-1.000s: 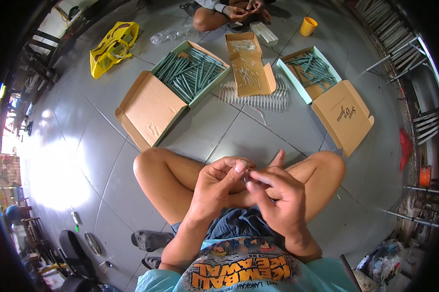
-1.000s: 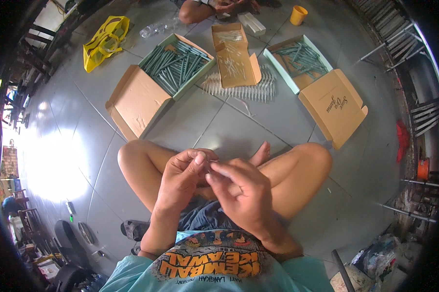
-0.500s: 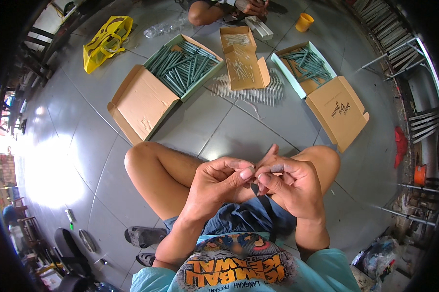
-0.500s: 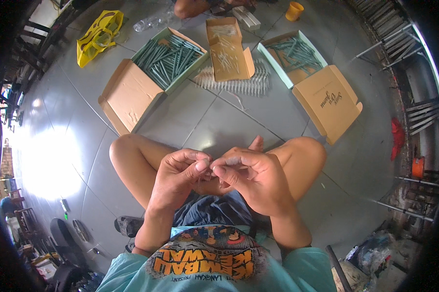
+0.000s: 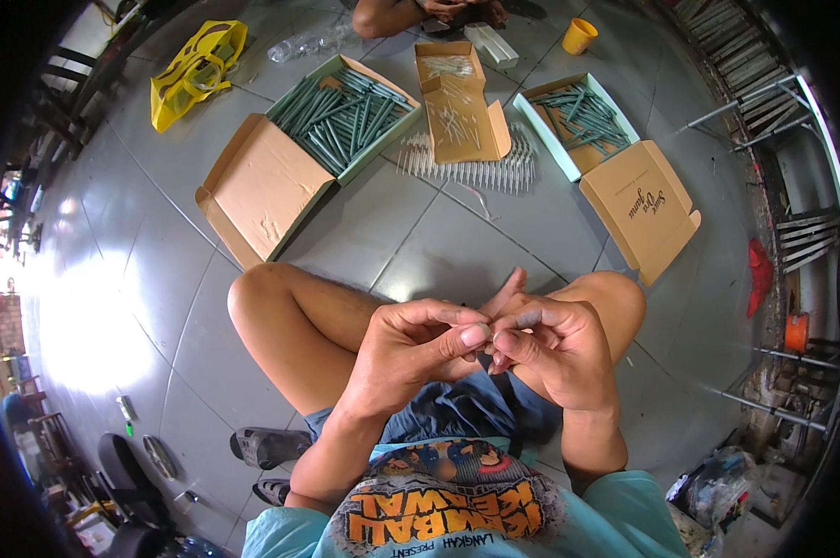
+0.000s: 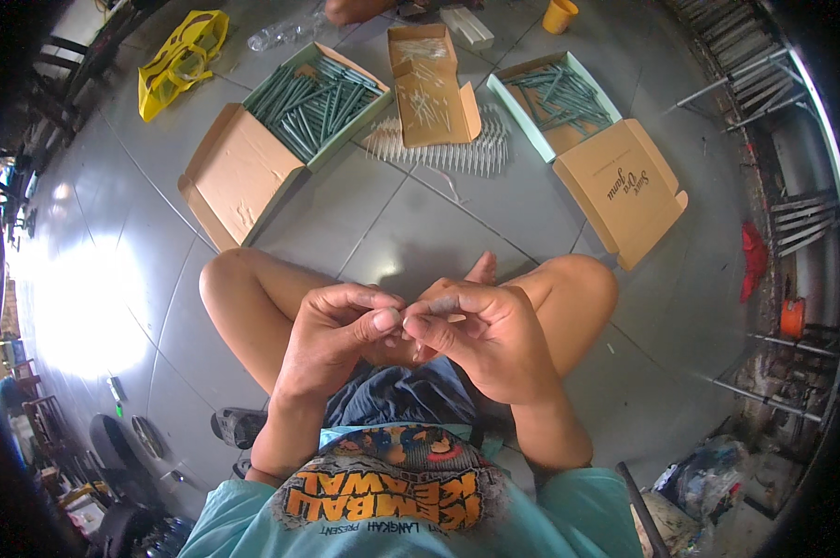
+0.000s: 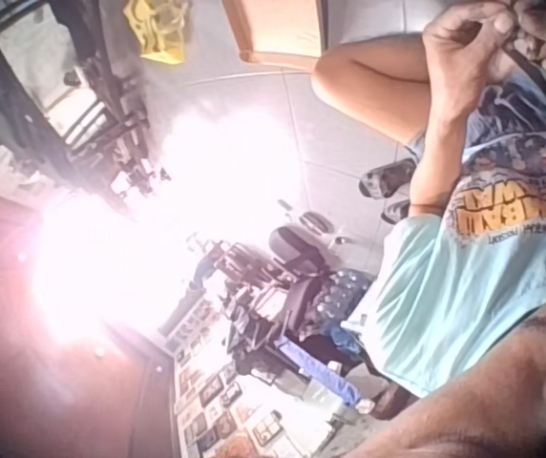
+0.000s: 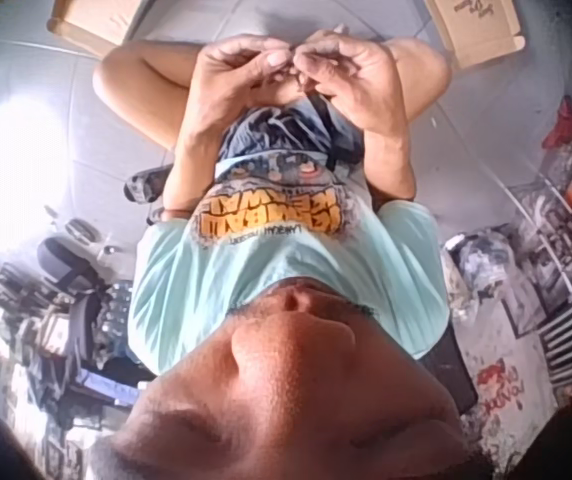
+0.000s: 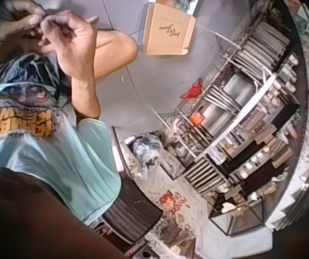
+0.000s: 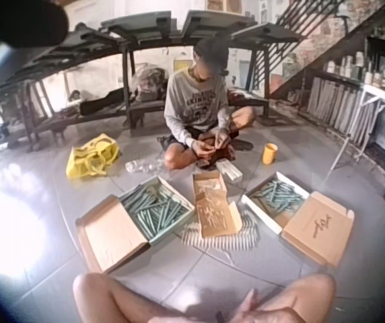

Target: The person assembles a pen by inserting an ink cartridge and spring into the pen barrel and then screwing on the tip by hand.

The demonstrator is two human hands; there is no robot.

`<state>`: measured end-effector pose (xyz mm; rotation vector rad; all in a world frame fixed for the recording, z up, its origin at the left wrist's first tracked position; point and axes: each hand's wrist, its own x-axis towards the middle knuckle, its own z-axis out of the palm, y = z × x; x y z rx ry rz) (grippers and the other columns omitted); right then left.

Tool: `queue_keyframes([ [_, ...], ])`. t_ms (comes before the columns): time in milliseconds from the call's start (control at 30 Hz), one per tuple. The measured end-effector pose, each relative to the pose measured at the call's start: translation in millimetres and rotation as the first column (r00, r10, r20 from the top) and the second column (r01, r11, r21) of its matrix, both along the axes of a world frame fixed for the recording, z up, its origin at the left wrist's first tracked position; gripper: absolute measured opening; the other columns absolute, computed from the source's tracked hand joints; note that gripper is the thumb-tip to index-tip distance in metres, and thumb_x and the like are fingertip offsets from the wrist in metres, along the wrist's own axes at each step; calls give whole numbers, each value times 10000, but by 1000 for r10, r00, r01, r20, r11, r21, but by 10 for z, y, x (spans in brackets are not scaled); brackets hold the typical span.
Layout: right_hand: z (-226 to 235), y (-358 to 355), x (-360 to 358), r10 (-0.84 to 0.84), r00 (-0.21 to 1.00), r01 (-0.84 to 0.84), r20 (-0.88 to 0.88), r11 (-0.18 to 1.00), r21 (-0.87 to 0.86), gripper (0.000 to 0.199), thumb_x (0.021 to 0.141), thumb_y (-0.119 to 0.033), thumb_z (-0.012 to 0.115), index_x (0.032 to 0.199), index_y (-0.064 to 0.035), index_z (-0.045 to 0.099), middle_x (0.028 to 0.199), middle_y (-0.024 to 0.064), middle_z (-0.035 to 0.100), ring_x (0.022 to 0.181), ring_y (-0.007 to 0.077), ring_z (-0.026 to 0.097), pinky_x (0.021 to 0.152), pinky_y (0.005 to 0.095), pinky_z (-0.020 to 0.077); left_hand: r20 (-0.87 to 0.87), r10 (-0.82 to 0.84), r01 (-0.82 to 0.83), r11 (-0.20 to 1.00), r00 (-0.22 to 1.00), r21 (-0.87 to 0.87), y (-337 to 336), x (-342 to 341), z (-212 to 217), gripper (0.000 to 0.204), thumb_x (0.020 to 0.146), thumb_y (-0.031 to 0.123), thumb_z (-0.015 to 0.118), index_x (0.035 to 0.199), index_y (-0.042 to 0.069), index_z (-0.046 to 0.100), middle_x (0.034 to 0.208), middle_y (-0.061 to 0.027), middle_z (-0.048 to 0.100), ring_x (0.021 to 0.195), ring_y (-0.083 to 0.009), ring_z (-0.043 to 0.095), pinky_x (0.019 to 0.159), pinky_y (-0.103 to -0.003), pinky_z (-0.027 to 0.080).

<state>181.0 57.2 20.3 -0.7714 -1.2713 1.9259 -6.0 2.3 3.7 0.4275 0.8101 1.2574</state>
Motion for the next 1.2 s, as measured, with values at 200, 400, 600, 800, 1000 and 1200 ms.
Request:
queue_keyframes([
  [200,27,3,-3,12,1000,-12,22,1000,-22,102,928,-35,690,1000,34,710,876,73,679,752,116,655,684,228,538,22,-24,24,1000,999,10,3,-24,-22,141,880,54,743,1001,-16,723,930,-114,730,801,-152,691,738,-278,578],
  [400,13,22,3,37,999,-37,18,999,8,103,930,-42,690,992,38,709,864,76,681,747,116,656,688,225,533,20,-47,48,998,999,-35,4,-43,8,137,885,48,734,1000,-25,717,942,-136,737,814,-176,715,738,-292,597],
  [600,20,25,-16,34,999,-34,3,999,5,105,927,-50,696,972,45,706,852,76,688,741,116,654,680,222,526,33,-111,112,993,993,-36,-7,-70,-26,146,916,71,708,1022,-30,712,931,-89,712,819,-134,668,646,-221,542],
  [800,29,17,-9,33,999,-34,-14,998,-49,105,928,-47,693,970,49,703,851,82,686,745,120,653,694,235,526,14,-124,125,991,992,-47,-7,-63,-20,137,921,86,709,1014,-14,718,925,-79,712,806,-123,663,619,-210,526],
  [1000,18,32,3,63,998,-64,-15,998,-28,100,932,-43,686,968,49,701,855,87,685,753,128,655,697,238,526,55,-113,114,993,992,-15,-14,-67,-80,127,912,70,707,1005,-15,717,935,-135,733,814,-183,707,733,-306,595],
  [1200,24,21,-14,46,999,-46,-13,998,-30,103,933,-56,687,958,43,704,849,84,686,757,129,657,710,244,529,78,-103,104,995,992,-8,-19,-66,-79,126,908,64,709,1008,-11,723,941,-137,735,816,-194,713,719,-306,600],
])
